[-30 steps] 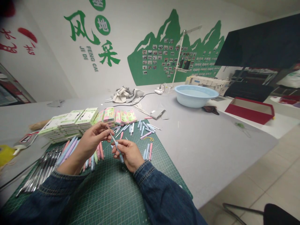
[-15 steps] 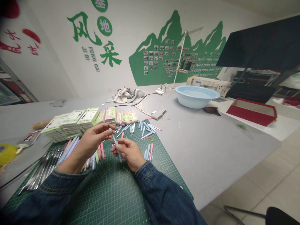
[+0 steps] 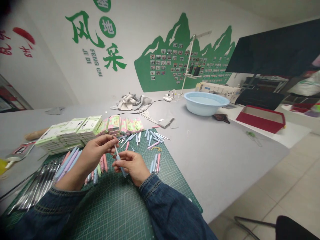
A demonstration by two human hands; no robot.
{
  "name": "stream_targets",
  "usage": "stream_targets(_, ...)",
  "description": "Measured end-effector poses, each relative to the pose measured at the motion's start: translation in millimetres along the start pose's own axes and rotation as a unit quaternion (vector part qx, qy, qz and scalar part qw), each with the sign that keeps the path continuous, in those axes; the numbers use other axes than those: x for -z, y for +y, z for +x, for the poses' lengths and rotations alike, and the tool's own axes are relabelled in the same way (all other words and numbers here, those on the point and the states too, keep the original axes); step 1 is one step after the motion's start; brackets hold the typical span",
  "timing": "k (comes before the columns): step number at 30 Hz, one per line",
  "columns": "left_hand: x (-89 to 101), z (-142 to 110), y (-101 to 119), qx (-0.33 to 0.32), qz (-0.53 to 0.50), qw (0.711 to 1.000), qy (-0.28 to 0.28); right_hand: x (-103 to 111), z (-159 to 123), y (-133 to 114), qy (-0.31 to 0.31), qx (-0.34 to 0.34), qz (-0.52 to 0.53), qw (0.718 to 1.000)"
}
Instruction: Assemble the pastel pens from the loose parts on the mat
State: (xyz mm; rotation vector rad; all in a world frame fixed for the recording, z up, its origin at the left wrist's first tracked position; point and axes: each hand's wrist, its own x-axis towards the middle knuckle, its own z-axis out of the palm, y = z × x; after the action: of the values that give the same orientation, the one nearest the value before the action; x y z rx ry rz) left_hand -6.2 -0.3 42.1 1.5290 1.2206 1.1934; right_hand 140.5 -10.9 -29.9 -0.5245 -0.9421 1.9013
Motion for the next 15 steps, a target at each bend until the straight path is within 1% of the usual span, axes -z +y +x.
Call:
stream_targets(3, 2.7, 0, 2, -0.012, 0.024, 0.999, -0.036, 2, 0, 1, 0.008, -0.007, 0.011, 1.000)
stream_targets(5, 3.4, -1, 5, -0.023, 0.047, 0.998, -0.039, 1, 0, 1, 0.014, -0.008, 0.021, 1.000)
stream_targets(8, 2.0, -3, 6, -0.034, 0.073, 0.997, 0.004, -1, -2, -1, 0.008, -0.006, 0.026, 1.000)
stream_targets(10, 0.4, -2, 2, -0.028, 0.074, 0.997, 0.014, -2, -3, -3, 0.002, -0.013, 0.018, 1.000)
stream_targets(12, -0.1, 1, -4, -0.003, 0.036, 0.999, 0.010, -1, -3, -4, -0.006, -0.027, 0.002, 1.000)
stream_targets(13, 0.8, 4, -8, 0.009, 0.007, 1.000, 0.017, 0, -2, -5, -0.013, -0.036, -0.011, 0.999)
stream_targets(14, 2.5, 7, -12, 0.015, -0.024, 0.999, 0.037, 2, -2, -5, -0.020, -0.046, -0.026, 0.998)
stream_targets(15, 5.3, 12, -17, 0.014, -0.052, 0.996, 0.069, 4, -1, -5, -0.025, -0.054, -0.043, 0.997)
